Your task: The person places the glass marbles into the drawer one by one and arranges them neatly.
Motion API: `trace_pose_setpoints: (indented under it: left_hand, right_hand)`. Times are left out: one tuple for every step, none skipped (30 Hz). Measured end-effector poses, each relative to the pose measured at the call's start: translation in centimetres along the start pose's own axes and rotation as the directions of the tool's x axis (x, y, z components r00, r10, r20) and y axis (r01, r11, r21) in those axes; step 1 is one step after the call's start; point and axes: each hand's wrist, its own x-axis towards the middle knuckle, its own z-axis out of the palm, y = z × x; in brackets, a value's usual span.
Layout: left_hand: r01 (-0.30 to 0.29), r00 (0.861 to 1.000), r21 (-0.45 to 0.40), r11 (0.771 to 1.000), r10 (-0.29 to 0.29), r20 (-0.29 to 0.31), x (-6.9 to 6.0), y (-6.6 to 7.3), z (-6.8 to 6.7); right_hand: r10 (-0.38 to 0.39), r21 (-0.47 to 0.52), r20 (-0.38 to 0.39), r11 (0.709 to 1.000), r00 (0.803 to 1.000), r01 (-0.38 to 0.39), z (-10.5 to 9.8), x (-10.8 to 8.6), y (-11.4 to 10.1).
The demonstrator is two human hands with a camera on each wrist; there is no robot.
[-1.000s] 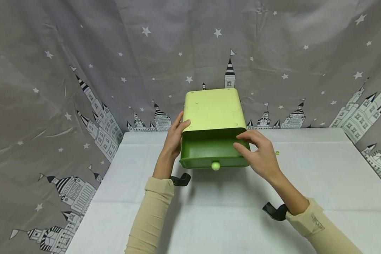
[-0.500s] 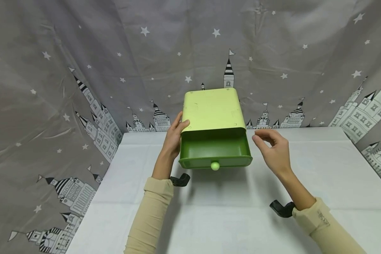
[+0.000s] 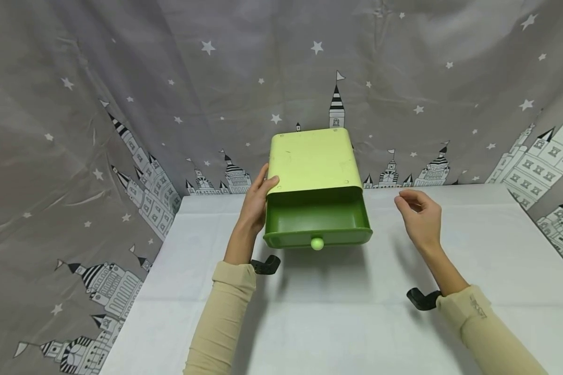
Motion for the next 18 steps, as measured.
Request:
trace_pose_setpoints:
  left_hand:
    - [0.002,1.000,0.001,1.000,-0.002,-0.001,0.0,0.0,0.0]
    - [0.004,1.000,-0.003,1.000,-0.004,-0.002,-0.1,0.0,0.0]
    - [0.006,1.000,-0.004,1.000,-0.006,-0.002,-0.1,0.0,0.0]
    - [0.008,1.000,-0.006,1.000,-0.008,-0.001,-0.1,0.0,0.0]
    - [0.009,1.000,-0.007,1.000,-0.009,0.000,-0.1,0.0,0.0]
    - [0.012,1.000,-0.008,1.000,-0.012,0.000,-0.1,0.0,0.0]
    - [0.011,1.000,-0.011,1.000,-0.011,0.001,-0.1,0.0,0.0]
    - [0.011,1.000,-0.013,1.000,-0.011,0.001,-0.1,0.0,0.0]
    - [0.010,1.000,-0.013,1.000,-0.010,0.002,-0.1,0.0,0.0]
    - [0.011,1.000,-0.016,1.000,-0.011,0.000,-0.1,0.0,0.0]
    - [0.012,1.000,-0.016,1.000,-0.012,-0.002,-0.1,0.1,0.0]
    - [0.011,1.000,-0.016,1.000,-0.011,0.000,-0.2,0.1,0.0]
    - [0.011,1.000,-0.016,1.000,-0.011,0.001,-0.2,0.1,0.0]
    - [0.011,1.000,-0.015,1.000,-0.011,0.004,-0.2,0.1,0.0]
    - [0.011,1.000,-0.015,1.000,-0.011,0.006,-0.2,0.1,0.0]
    - [0.012,1.000,-0.015,1.000,-0.012,0.008,-0.3,0.2,0.0]
    - [0.011,1.000,-0.013,1.000,-0.011,0.011,-0.3,0.2,0.0]
    - [0.010,1.000,-0.011,1.000,-0.010,0.015,-0.3,0.2,0.0]
  right_hand:
    - [0.015,-0.012,-0.006,1.000,1.000,-0.015,-0.1,0.0,0.3]
    - [0.032,-0.025,-0.012,0.999,0.999,-0.032,-0.1,0.1,0.7]
    - [0.046,-0.036,-0.019,0.998,0.999,-0.047,-0.2,0.1,1.1]
    - [0.059,-0.042,-0.025,0.997,0.998,-0.060,-0.3,0.2,1.4]
    - [0.072,-0.047,-0.030,0.996,0.997,-0.074,-0.4,0.2,1.8]
    - [0.083,-0.053,-0.035,0.995,0.996,-0.085,-0.5,0.2,2.1]
    - [0.094,-0.062,-0.038,0.993,0.995,-0.096,-0.5,0.3,2.4]
    - [0.104,-0.071,-0.041,0.992,0.994,-0.107,-0.6,0.3,2.8]
    - [0.114,-0.084,-0.045,0.989,0.992,-0.118,-0.6,0.3,3.1]
    - [0.128,-0.098,-0.049,0.986,0.991,-0.133,-0.7,0.3,3.4]
    - [0.144,-0.114,-0.053,0.982,0.988,-0.149,-0.7,0.3,3.7]
    - [0.158,-0.128,-0.059,0.978,0.986,-0.165,-0.7,0.3,4.0]
    - [0.175,-0.141,-0.063,0.973,0.983,-0.182,-0.7,0.4,4.3]
    - [0.190,-0.153,-0.066,0.968,0.979,-0.199,-0.8,0.3,4.5]
    - [0.204,-0.165,-0.069,0.963,0.977,-0.213,-0.8,0.3,4.8]
    - [0.213,-0.174,-0.070,0.959,0.975,-0.222,-0.8,0.3,5.0]
    - [0.219,-0.182,-0.069,0.956,0.973,-0.228,-0.9,0.3,5.2]
    - [0.220,-0.189,-0.068,0.955,0.973,-0.229,-0.9,0.3,5.4]
